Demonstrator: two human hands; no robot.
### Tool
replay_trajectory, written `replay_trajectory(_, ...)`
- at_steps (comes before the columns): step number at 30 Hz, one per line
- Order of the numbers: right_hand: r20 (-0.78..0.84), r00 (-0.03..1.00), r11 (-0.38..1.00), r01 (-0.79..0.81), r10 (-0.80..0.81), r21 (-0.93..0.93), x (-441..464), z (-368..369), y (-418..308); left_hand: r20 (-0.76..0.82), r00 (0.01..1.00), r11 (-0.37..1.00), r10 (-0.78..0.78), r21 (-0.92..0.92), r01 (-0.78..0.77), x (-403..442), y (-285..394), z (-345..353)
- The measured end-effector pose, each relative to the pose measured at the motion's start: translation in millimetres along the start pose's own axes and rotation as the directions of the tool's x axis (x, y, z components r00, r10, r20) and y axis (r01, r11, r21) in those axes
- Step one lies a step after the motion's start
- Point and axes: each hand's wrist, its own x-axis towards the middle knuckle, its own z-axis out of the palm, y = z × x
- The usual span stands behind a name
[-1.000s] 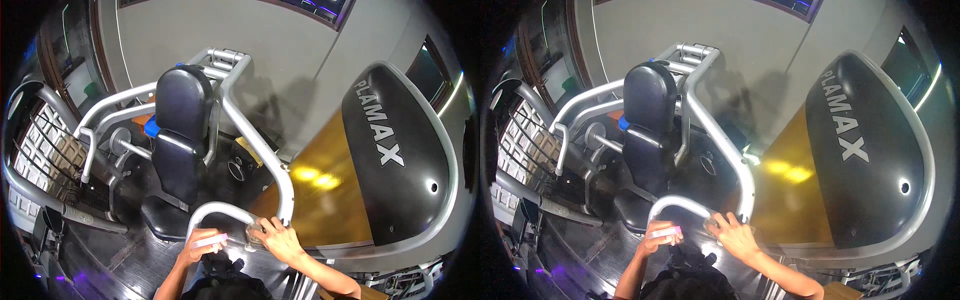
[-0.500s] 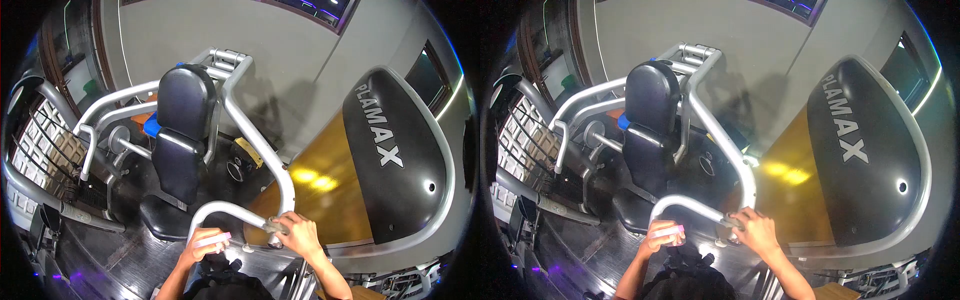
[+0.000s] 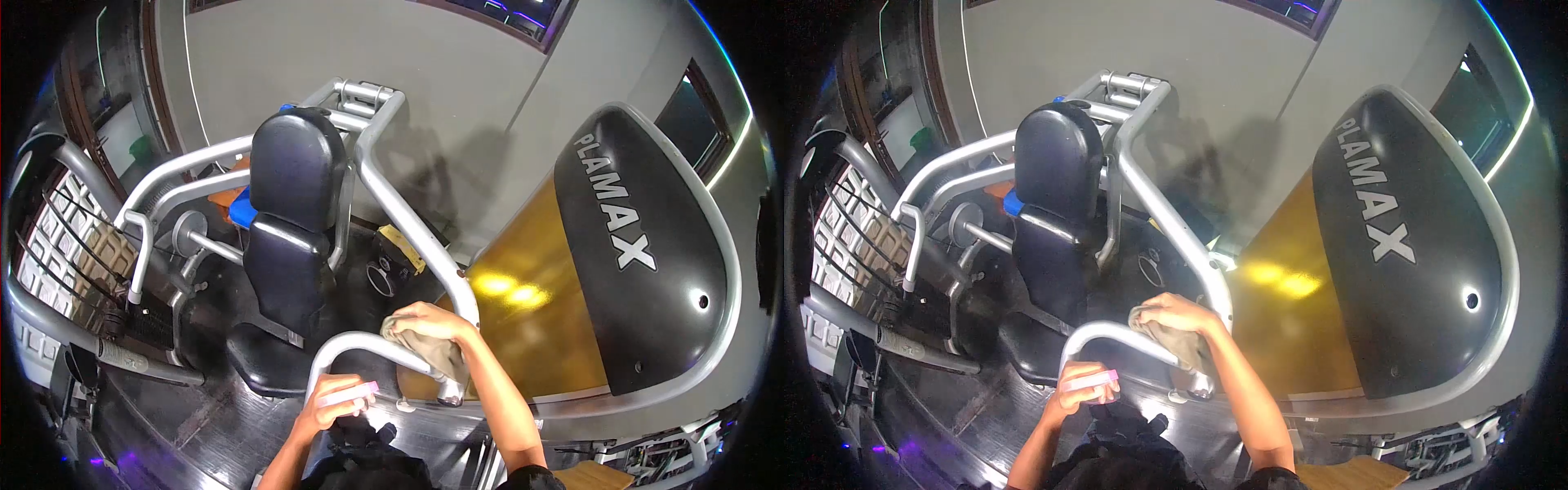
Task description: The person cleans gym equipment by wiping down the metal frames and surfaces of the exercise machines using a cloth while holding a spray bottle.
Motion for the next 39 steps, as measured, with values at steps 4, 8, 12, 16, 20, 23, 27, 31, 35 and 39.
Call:
replay_trajectory(4,0.022,0.997,0.991,0.072,-0.074,0.109,3,0,3,0.013,1.000,0.998,0.000,-0.070,0.001,-2,-5,-2)
replay_trajectory(8,0.116,0.968,0.888,-0.152,0.223,-0.434,-25,-15,3,0.027,0.999,0.998,0.028,-0.050,-0.026,0,7,-2)
replay_trajectory(12,0.052,0.956,0.839,-0.226,0.288,-0.494,-49,-16,-7,0.049,0.996,0.997,0.069,-0.027,-0.068,3,6,-4)
replay_trajectory(16,-0.186,0.972,0.911,-0.205,0.145,-0.358,-48,4,-29,0.054,0.993,0.994,0.107,0.033,-0.109,3,0,-4)
replay_trajectory(20,-0.428,0.904,0.956,-0.130,0.005,-0.262,-51,43,-82,0.057,0.996,0.997,0.075,0.006,-0.076,2,3,-4)
replay_trajectory(23,-0.576,0.814,0.917,-0.172,-0.073,-0.361,-63,76,-99,0.065,0.993,0.995,0.099,-0.008,-0.098,3,2,-6)
replay_trajectory(27,-0.739,0.670,0.937,-0.208,-0.073,-0.281,-88,115,-81,0.077,0.986,0.989,0.146,-0.039,-0.143,3,-1,-8)
replay_trajectory(31,-0.873,0.486,0.920,-0.360,0.042,-0.156,-107,147,-67,0.087,0.975,0.977,0.204,-0.086,-0.196,4,-3,-10)
replay_trajectory(35,-0.928,0.371,0.932,-0.349,0.045,-0.094,-103,173,-40,0.081,0.995,0.967,0.066,-0.251,-0.044,4,0,-12)
replay_trajectory(39,-0.969,0.238,0.964,-0.238,-0.065,-0.123,-80,184,-27,0.071,0.996,0.905,0.050,-0.425,-0.015,8,-1,-13)
